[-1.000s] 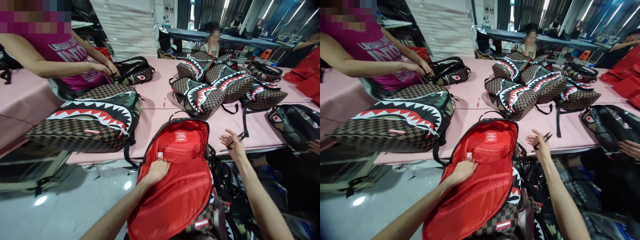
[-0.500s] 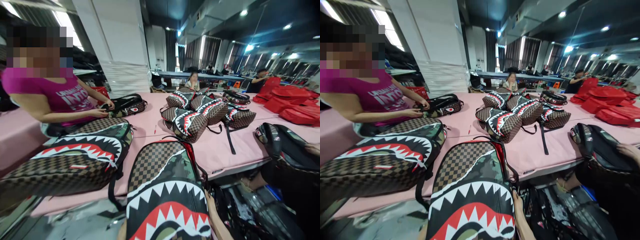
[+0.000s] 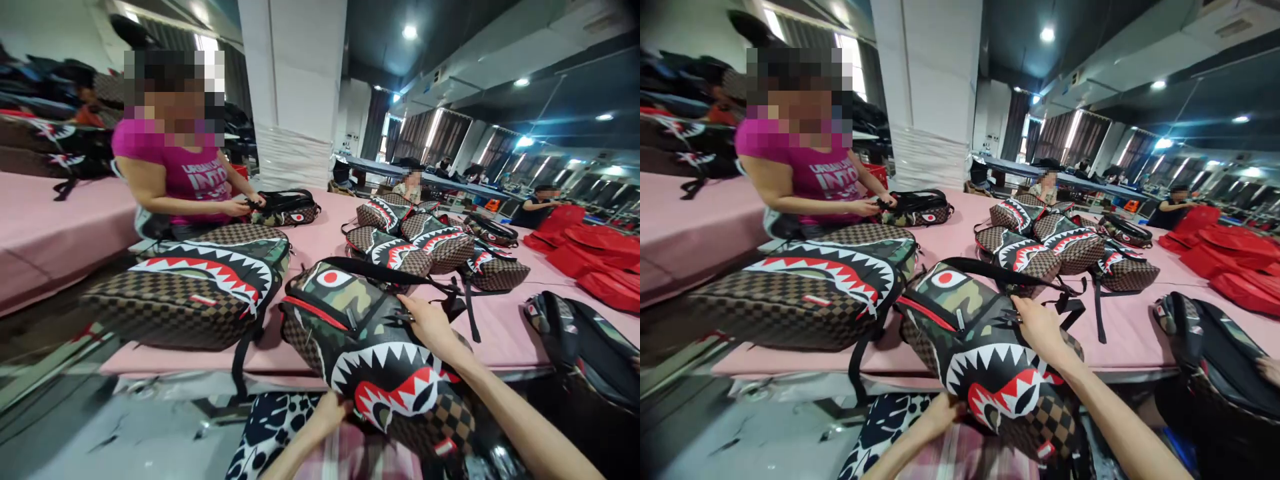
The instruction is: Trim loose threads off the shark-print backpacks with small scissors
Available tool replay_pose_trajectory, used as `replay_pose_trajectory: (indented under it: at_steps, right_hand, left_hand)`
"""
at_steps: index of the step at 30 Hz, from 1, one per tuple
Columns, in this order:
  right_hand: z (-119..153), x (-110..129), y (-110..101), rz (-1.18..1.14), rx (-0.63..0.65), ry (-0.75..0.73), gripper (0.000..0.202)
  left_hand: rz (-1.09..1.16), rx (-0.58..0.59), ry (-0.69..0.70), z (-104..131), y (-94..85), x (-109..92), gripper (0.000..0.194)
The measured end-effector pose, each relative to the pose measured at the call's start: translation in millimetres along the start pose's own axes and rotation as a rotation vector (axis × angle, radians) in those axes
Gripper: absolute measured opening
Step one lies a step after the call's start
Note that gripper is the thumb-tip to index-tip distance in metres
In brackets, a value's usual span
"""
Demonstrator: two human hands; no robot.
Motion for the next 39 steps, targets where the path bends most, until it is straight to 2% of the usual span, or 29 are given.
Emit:
replay_pose_trajectory:
  at_steps: [2, 3, 6, 7, 8, 10, 12, 14, 17, 20, 22, 24, 26, 28, 29, 30, 32, 33, 34, 36, 37, 39]
  right_hand:
    - [-2, 14, 14, 0.112, 0.011, -0.024, 0.057]
    - [-2, 18, 18, 0.14, 0.008, -0.025, 0.058]
    - [-3, 22, 20, 0.176, -0.006, -0.031, 0.057]
    - [-2, 23, 19, 0.186, -0.011, -0.037, 0.057]
    - [-2, 24, 18, 0.197, -0.015, -0.044, 0.057]
    - [1, 25, 17, 0.221, -0.024, -0.051, 0.056]
    - [5, 26, 19, 0.247, -0.031, -0.049, 0.053]
    - [7, 27, 22, 0.267, -0.042, -0.038, 0.052]
    - [7, 28, 25, 0.276, -0.065, -0.033, 0.053]
    - [6, 25, 24, 0.274, -0.081, -0.035, 0.054]
    - [6, 22, 23, 0.27, -0.088, -0.042, 0.053]
    - [7, 18, 23, 0.265, -0.091, -0.052, 0.052]
    - [10, 15, 24, 0.262, -0.095, -0.056, 0.051]
    - [12, 15, 26, 0.262, -0.1, -0.057, 0.046]
    - [13, 16, 27, 0.263, -0.102, -0.059, 0.044]
    - [13, 17, 27, 0.263, -0.104, -0.062, 0.042]
    - [13, 21, 27, 0.263, -0.106, -0.068, 0.041]
    - [13, 22, 27, 0.263, -0.104, -0.069, 0.041]
    - [12, 23, 26, 0.262, -0.103, -0.069, 0.041]
    - [13, 25, 25, 0.261, -0.1, -0.07, 0.039]
    - [14, 25, 24, 0.26, -0.101, -0.072, 0.039]
    - [17, 27, 23, 0.253, -0.109, -0.085, 0.038]
  left_hand:
    - [0.045, -0.062, 0.053, 11, -22.8, -14, 0.037]
    - [0.057, -0.146, 0.125, 19, -40.7, -27, 0.04]
    - [-0.052, -0.538, 0.435, 44, -100.5, -90, 0.042]
    - [-0.174, -0.602, 0.489, 46, -112.1, -110, 0.042]
    - [-0.317, -0.626, 0.473, 42, -119.5, -127, 0.042]
    - [-0.559, -0.535, 0.373, 23, -122.9, -147, 0.05]
    - [-0.66, -0.387, 0.267, 4, -119.4, -152, 0.06]
    - [-0.637, -0.284, 0.225, -8, -114.9, -152, 0.061]
    - [-0.532, -0.225, 0.208, -11, -111.9, -150, 0.047]
    - [-0.426, -0.23, 0.219, -6, -115.0, -149, 0.036]
    - [-0.424, -0.327, 0.273, 1, -127.1, -148, 0.034]
    - [-0.497, -0.536, 0.308, 8, -151.8, -143, 0.035]
    - [-0.533, -0.729, 0.213, 12, -182.7, -130, 0.035]
    - [-0.498, -0.834, 0.094, 14, -206.5, -117, 0.031]
    - [-0.479, -0.876, 0.096, 16, -211.9, -117, 0.029]
    - [-0.471, -0.907, 0.153, 18, -211.2, -123, 0.029]
    - [-0.48, -0.872, 0.372, 19, -189.8, -146, 0.029]
    - [-0.477, -0.784, 0.469, 17, -171.1, -159, 0.026]
    - [-0.463, -0.648, 0.528, 12, -149.1, -170, 0.021]
    - [-0.446, -0.449, 0.572, 2, -109.5, -188, 0.019]
    - [-0.459, -0.408, 0.578, -3, -95.4, -194, 0.019]
    - [-0.518, -0.394, 0.584, -9, -80.2, -202, 0.018]
Point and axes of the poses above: each hand's wrist, its own z-axis away from the middle knuckle, its own y-axis out of the palm, x = y × z, the point moved 6 cm from there along -z, towards the middle knuckle, and after that the axes turned 14 degrees about z, right-handed, at the moved point
